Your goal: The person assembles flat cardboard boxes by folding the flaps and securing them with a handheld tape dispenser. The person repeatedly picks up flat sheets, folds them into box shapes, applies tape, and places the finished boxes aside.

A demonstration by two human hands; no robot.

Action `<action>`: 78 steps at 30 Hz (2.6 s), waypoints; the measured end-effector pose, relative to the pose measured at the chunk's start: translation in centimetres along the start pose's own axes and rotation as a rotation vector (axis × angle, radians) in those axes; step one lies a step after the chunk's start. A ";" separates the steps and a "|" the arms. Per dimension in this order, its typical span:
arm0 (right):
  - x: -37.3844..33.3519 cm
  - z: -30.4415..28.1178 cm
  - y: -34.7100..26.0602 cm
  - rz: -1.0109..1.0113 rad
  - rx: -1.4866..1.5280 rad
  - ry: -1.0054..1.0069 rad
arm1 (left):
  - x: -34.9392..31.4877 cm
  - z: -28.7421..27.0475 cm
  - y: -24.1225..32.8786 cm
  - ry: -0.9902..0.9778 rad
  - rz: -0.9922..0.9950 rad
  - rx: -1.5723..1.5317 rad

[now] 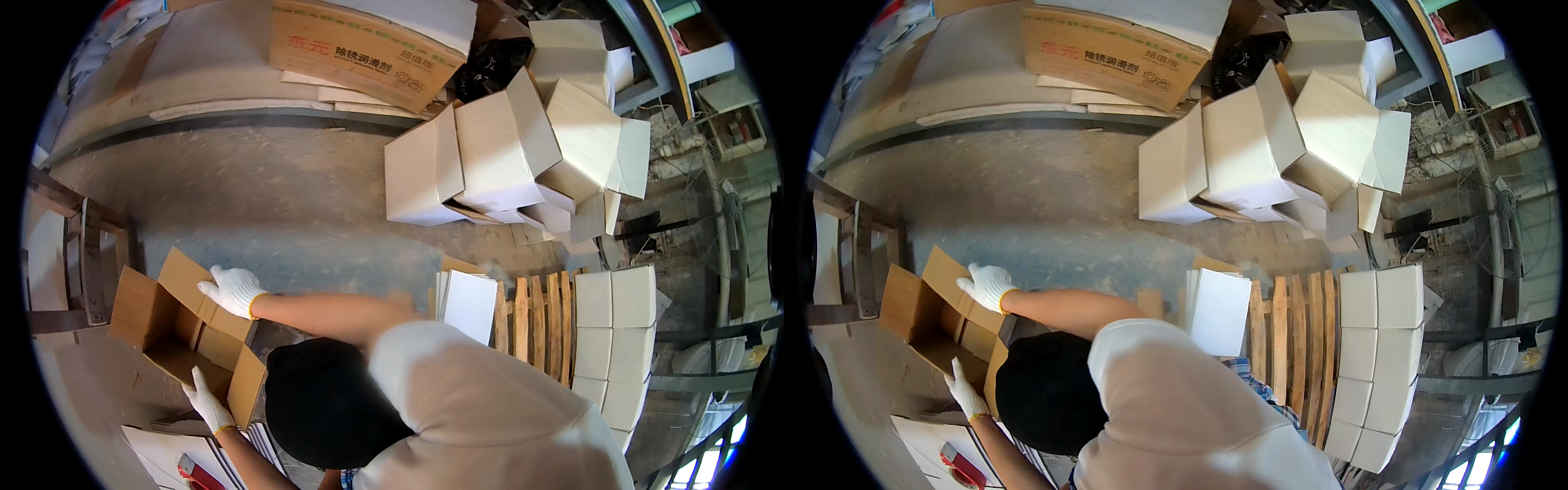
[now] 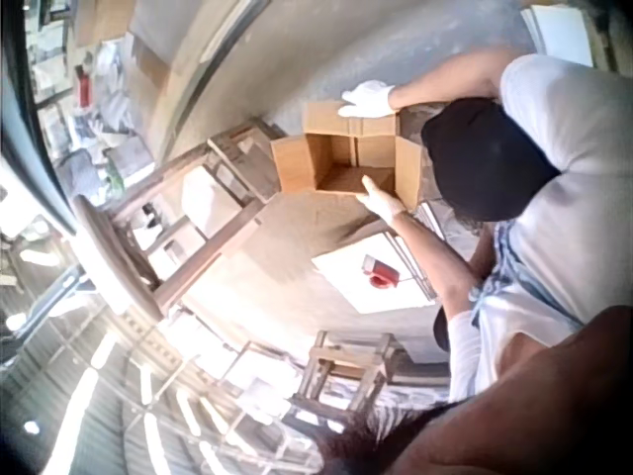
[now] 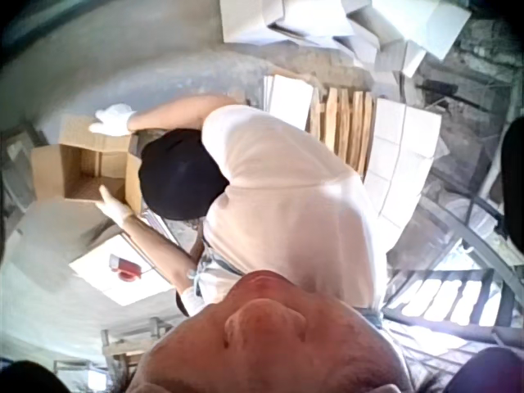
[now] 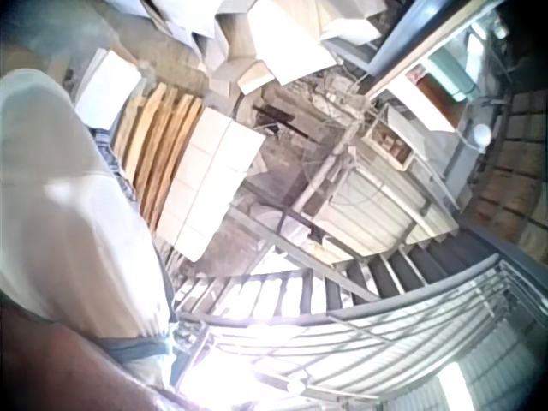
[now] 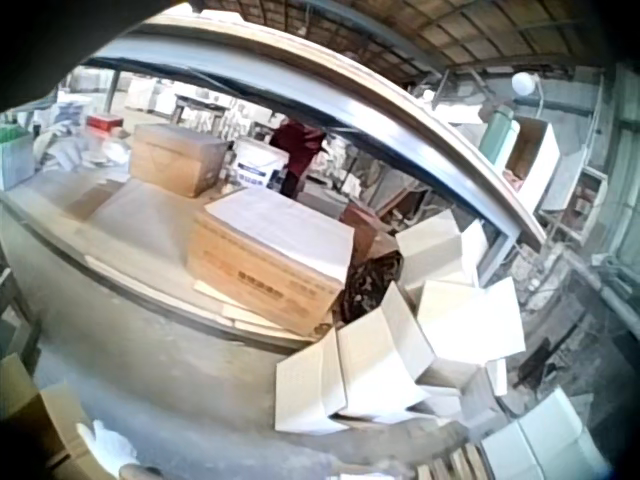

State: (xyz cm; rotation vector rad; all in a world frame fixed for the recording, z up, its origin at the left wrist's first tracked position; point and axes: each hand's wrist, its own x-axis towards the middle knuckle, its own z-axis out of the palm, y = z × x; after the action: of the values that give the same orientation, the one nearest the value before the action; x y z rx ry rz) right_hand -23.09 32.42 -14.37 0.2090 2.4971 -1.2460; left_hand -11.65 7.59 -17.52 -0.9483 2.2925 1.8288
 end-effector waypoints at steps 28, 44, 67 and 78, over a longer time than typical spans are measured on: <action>-13.5 -20.1 -3.3 -0.251 0.883 0.392 | -16.3 -12.2 18.3 -0.190 0.417 0.349; -25.5 -48.8 -2.4 -0.443 1.099 1.095 | -17.0 -14.2 15.7 -0.109 0.542 0.544; -18.8 -56.5 4.0 0.011 0.639 0.884 | -18.8 -15.8 15.8 -0.155 0.442 0.626; -10.8 -54.3 11.6 0.147 0.700 0.877 | -17.0 -18.4 13.6 -0.108 0.511 0.716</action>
State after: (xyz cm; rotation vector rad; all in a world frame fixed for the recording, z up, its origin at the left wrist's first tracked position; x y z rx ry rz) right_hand -22.62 82.94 11.11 1.3254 2.4251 -2.2673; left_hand 1.33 -0.35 6.60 -0.1623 2.9419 0.9325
